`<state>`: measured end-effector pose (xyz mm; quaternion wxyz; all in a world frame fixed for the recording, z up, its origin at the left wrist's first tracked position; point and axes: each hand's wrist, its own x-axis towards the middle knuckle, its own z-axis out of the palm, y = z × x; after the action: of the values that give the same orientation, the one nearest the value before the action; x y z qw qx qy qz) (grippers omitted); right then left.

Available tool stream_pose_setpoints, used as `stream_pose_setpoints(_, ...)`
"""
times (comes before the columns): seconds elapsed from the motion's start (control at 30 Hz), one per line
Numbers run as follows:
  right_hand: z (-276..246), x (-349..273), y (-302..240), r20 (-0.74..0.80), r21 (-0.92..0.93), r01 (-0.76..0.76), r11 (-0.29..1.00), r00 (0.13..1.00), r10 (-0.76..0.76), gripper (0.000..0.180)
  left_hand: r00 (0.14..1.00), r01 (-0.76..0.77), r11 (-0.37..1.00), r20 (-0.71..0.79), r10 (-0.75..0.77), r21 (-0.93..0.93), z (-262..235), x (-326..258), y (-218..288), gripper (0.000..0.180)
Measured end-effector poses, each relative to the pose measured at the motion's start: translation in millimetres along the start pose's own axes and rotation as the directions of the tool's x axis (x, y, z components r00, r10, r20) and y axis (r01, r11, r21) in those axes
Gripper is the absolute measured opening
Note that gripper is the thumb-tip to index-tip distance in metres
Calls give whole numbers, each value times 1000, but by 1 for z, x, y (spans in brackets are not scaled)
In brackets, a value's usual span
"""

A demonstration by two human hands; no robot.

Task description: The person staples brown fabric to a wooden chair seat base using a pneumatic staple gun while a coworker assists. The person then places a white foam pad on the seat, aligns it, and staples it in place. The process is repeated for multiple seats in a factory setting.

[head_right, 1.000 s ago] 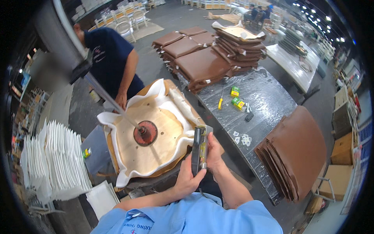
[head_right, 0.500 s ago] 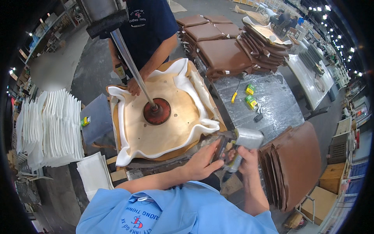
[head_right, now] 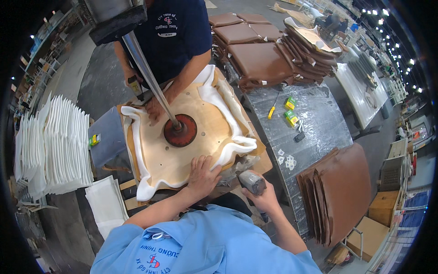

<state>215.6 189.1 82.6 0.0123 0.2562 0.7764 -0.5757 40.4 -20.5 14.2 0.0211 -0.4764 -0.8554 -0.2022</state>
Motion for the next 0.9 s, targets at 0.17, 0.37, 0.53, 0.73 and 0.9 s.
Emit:
stream_pose_setpoints(0.17,9,30,15,18,39,-90,995,996,90,66,999,34,999,8,-33,-40,17,34,-6,21)
stream_pose_setpoints(0.37,6,53,18,65,108,-104,989,993,98,64,997,23,989,79,-12,-145,24,51,-20,16)
stream_pose_setpoints(0.53,12,57,17,79,39,-43,998,996,40,63,1000,-18,984,17,22,-179,27,55,-25,16)
stream_pose_setpoints(0.73,15,57,4,123,89,-179,980,978,168,67,998,55,972,31,-49,-228,22,53,-27,20)
stream_pose_setpoints(0.9,25,57,-1,76,10,-148,989,986,147,67,977,124,989,185,-107,-84,5,49,-24,28)
